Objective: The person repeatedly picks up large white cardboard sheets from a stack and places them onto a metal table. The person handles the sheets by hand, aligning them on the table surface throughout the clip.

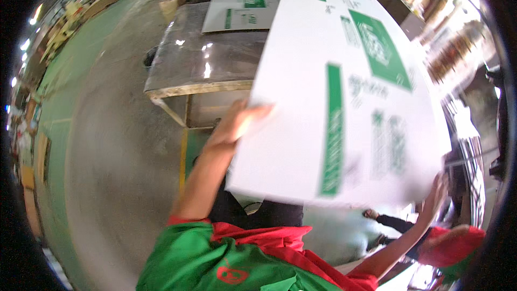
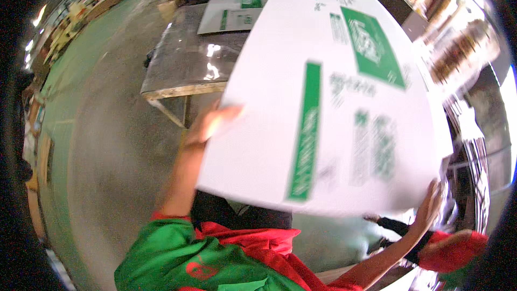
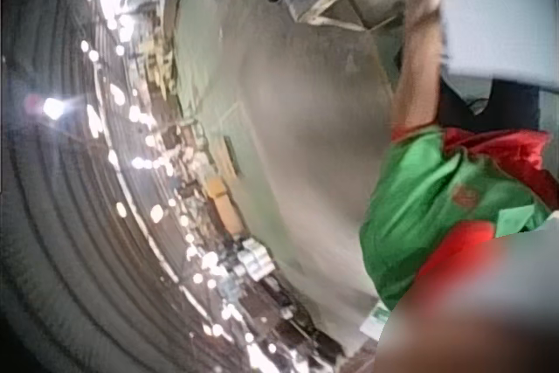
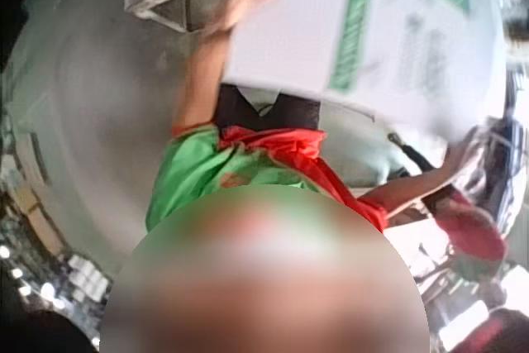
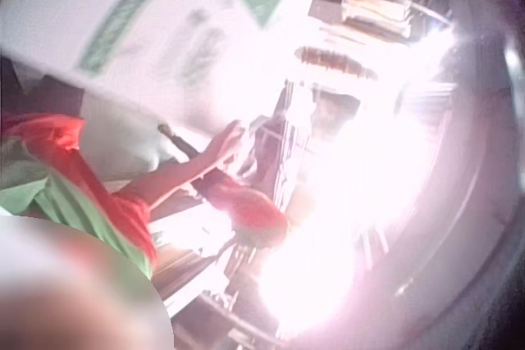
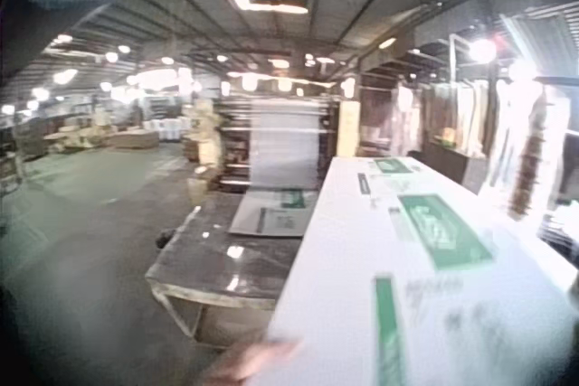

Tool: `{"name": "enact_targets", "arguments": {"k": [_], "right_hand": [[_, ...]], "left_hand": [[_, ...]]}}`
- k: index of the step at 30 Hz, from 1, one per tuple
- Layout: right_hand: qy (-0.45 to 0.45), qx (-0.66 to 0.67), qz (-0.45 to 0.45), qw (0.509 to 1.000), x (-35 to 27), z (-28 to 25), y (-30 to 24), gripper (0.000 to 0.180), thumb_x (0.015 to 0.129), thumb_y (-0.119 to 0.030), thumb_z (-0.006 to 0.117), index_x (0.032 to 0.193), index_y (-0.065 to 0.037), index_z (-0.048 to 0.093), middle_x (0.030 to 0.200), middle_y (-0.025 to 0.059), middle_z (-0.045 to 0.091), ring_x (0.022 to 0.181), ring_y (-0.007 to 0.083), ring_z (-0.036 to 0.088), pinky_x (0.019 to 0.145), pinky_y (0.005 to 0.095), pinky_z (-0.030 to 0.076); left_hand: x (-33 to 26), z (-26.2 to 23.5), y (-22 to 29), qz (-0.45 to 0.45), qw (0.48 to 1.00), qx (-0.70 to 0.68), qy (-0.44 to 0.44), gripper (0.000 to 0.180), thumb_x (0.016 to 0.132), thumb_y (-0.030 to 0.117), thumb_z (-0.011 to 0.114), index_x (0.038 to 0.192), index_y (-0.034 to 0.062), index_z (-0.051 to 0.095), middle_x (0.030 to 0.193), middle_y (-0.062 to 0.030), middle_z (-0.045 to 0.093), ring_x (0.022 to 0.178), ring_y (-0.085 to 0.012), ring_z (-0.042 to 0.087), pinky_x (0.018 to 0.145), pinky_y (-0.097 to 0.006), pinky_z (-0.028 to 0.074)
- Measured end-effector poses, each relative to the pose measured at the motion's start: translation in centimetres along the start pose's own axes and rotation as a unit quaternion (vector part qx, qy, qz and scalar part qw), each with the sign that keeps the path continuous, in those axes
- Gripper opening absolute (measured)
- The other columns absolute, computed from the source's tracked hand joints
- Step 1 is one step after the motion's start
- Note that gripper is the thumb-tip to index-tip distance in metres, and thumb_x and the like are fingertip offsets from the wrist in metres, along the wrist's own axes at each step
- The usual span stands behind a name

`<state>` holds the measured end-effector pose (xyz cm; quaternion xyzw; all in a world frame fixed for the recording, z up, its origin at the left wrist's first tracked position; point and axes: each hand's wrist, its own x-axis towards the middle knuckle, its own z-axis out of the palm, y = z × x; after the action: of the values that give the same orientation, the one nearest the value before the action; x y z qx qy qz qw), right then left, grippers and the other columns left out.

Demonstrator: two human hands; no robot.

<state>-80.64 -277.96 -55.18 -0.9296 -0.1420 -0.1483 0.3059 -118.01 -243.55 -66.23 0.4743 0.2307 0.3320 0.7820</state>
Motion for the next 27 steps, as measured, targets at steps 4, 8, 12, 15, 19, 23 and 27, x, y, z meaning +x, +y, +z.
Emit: {"name": "enact_targets", "arguments": {"k": [4, 8, 12, 15, 19, 23, 27], "right_hand": [[-0.247, 0.263, 0.058, 0.931, -8.2, 5.0, 9.3, 0.055, 0.093, -0.026, 0.067, 0.136, 0.004, 0.052, 0.096, 0.0071, 0.065, 0.074, 0.0099, 0.057, 0.060, 0.0257, 0.043], [-0.408, 0.344, 0.056, 0.844, -17.8, 8.4, 8.9, 0.048, 0.095, -0.010, 0.059, 0.140, 0.002, 0.050, 0.084, 0.0009, 0.063, 0.064, 0.0060, 0.053, 0.048, 0.0207, 0.035], [-0.541, 0.309, 0.063, 0.780, -22.4, 11.5, 8.8, 0.052, 0.096, -0.007, 0.050, 0.148, -0.002, 0.043, 0.092, 0.0004, 0.063, 0.068, 0.0058, 0.051, 0.059, 0.0219, 0.042], [-0.514, 0.306, 0.067, 0.799, -24.2, 12.8, 12.2, 0.049, 0.097, -0.007, 0.048, 0.145, 0.003, 0.044, 0.124, 0.0108, 0.061, 0.106, 0.0150, 0.056, 0.088, 0.0265, 0.047], [-0.489, 0.326, 0.211, 0.781, -26.3, 12.4, 15.5, 0.049, 0.097, -0.006, 0.048, 0.144, 0.005, 0.044, 0.127, 0.0126, 0.060, 0.108, 0.0170, 0.057, 0.090, 0.0273, 0.046], [-0.465, 0.353, 0.213, 0.784, -26.5, 13.1, 12.8, 0.047, 0.098, -0.010, 0.049, 0.142, 0.005, 0.048, 0.133, 0.0168, 0.058, 0.117, 0.0203, 0.055, 0.099, 0.0299, 0.043], [-0.459, 0.367, 0.215, 0.780, -23.3, 18.9, 7.7, 0.047, 0.099, -0.016, 0.048, 0.141, 0.006, 0.049, 0.139, 0.0141, 0.056, 0.123, 0.0208, 0.053, 0.104, 0.0309, 0.040]], "left_hand": [[-16.9, -8.4, 2.1, 0.001, 0.879, 0.445, 0.173, 0.039, 0.092, 0.035, 0.067, 0.113, 0.0023, 0.067, 0.103, -0.0101, 0.068, 0.098, -0.0223, 0.064, 0.089, -0.036, 0.050], [-31.7, -9.5, -1.0, -0.222, 0.848, 0.293, 0.381, 0.052, 0.097, 0.041, 0.061, 0.127, -0.0013, 0.058, 0.108, -0.0081, 0.067, 0.101, -0.0174, 0.061, 0.086, -0.034, 0.051], [-40.5, -11.9, -8.8, -0.252, 0.801, 0.291, 0.458, 0.052, 0.096, 0.039, 0.064, 0.128, -0.0012, 0.056, 0.108, -0.0085, 0.065, 0.100, -0.0186, 0.060, 0.086, -0.036, 0.049], [-44.9, -10.7, -12.8, -0.272, 0.827, 0.184, 0.457, 0.048, 0.094, 0.037, 0.066, 0.123, -0.0008, 0.057, 0.101, -0.0092, 0.065, 0.090, -0.0204, 0.062, 0.078, -0.036, 0.051], [-46.5, -6.3, -11.7, -0.330, 0.786, 0.111, 0.511, 0.045, 0.092, 0.035, 0.067, 0.120, 0.0007, 0.058, 0.087, -0.0073, 0.065, 0.062, -0.0166, 0.062, 0.047, -0.030, 0.048], [-41.7, -5.4, -6.7, -0.259, 0.798, 0.208, 0.503, 0.039, 0.093, 0.036, 0.066, 0.111, 0.0018, 0.060, 0.073, -0.0033, 0.061, 0.047, -0.0117, 0.053, 0.035, -0.026, 0.036], [-32.8, -10.2, -5.7, -0.268, 0.800, 0.233, 0.483, 0.035, 0.095, 0.037, 0.063, 0.100, 0.0026, 0.062, 0.066, -0.0007, 0.057, 0.042, -0.0095, 0.048, 0.034, -0.025, 0.033]]}}
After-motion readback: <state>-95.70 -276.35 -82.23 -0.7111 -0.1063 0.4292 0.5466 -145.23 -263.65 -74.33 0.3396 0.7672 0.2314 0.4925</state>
